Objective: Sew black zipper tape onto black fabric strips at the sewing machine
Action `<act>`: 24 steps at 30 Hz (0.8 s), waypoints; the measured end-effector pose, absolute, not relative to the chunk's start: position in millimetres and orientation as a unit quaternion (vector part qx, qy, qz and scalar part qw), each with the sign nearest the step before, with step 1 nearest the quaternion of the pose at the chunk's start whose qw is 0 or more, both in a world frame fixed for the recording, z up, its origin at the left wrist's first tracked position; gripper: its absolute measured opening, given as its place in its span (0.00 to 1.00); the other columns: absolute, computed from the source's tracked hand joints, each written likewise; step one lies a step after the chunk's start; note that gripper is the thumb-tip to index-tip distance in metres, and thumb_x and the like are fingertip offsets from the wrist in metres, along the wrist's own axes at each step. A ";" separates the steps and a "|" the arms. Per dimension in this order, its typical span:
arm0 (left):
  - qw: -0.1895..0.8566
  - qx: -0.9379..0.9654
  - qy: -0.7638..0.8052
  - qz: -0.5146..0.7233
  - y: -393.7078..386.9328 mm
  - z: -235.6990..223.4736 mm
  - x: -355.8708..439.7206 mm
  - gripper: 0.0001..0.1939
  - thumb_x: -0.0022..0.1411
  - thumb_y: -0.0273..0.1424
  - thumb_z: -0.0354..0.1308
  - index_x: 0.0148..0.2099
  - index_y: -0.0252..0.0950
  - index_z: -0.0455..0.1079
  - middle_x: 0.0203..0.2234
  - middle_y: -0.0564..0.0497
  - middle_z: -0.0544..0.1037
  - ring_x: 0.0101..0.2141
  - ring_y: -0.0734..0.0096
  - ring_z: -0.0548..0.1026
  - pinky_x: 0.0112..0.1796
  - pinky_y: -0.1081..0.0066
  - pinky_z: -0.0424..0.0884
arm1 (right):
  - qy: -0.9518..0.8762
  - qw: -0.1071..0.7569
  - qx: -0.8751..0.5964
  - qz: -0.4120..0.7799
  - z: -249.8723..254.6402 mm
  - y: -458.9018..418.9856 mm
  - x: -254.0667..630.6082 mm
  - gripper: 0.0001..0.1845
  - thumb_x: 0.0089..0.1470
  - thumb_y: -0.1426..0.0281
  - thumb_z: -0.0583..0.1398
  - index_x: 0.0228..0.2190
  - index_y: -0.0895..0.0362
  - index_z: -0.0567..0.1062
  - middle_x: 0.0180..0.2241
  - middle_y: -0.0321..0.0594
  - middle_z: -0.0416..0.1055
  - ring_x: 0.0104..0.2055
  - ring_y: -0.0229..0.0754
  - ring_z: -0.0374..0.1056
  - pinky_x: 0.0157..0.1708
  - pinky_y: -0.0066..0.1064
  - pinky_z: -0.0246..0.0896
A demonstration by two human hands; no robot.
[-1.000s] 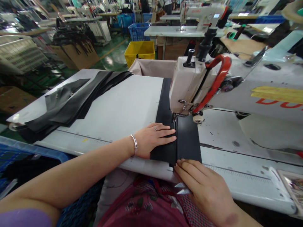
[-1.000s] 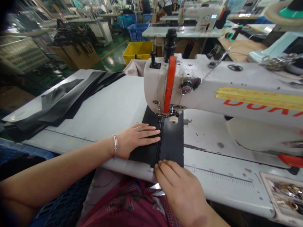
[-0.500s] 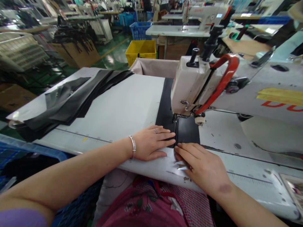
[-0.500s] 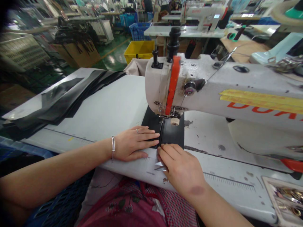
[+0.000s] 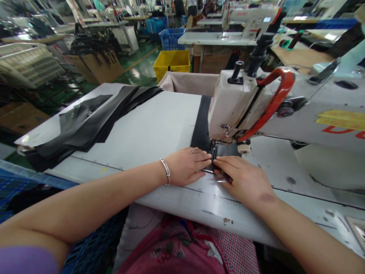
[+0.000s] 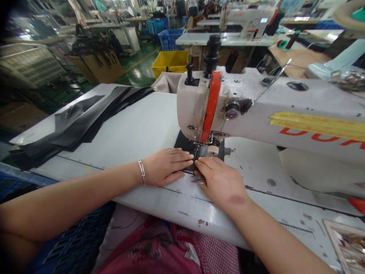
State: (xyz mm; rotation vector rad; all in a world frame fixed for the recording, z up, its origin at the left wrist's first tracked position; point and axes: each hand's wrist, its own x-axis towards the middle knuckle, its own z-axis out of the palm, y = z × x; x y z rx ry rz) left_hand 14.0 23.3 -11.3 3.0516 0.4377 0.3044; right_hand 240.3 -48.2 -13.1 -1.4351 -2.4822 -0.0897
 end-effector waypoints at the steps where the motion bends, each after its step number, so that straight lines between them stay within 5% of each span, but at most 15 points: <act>1: 0.019 0.985 0.141 0.102 26.1 -11.4 16.2 0.23 0.69 0.36 0.44 0.58 0.25 0.64 0.56 0.38 0.68 0.56 0.59 0.66 0.58 0.58 0.60 | -0.855 0.134 -0.501 -0.030 -13.1 -45.2 240.4 0.17 0.57 0.69 0.56 0.48 0.56 0.72 0.50 0.39 0.71 0.50 0.45 0.66 0.47 0.36 0.65; 7: 0.028 0.980 0.158 0.118 39.1 -15.7 24.6 0.21 0.68 0.34 0.47 0.57 0.25 0.63 0.52 0.36 0.69 0.55 0.58 0.66 0.57 0.57 0.62 | -0.837 0.109 -0.535 -0.034 -15.3 -28.3 240.0 0.19 0.57 0.67 0.55 0.50 0.56 0.72 0.52 0.41 0.70 0.50 0.48 0.67 0.46 0.39 0.65; 18: 0.033 0.972 0.192 0.127 48.8 -20.8 27.9 0.20 0.67 0.36 0.47 0.53 0.28 0.65 0.55 0.36 0.68 0.56 0.59 0.65 0.58 0.58 0.60 | -0.786 0.069 -0.610 -0.075 -24.1 -16.1 240.2 0.21 0.58 0.59 0.53 0.52 0.46 0.70 0.45 0.41 0.74 0.37 0.50 0.73 0.30 0.38 0.67; 24: 0.067 0.978 0.170 0.099 62.3 -22.7 16.8 0.21 0.68 0.37 0.47 0.56 0.29 0.64 0.57 0.41 0.67 0.59 0.69 0.62 0.60 0.70 0.56 | -0.800 0.102 -0.584 -0.097 -58.2 -10.1 258.2 0.24 0.55 0.58 0.56 0.53 0.43 0.69 0.50 0.39 0.72 0.32 0.52 0.73 0.26 0.43 0.68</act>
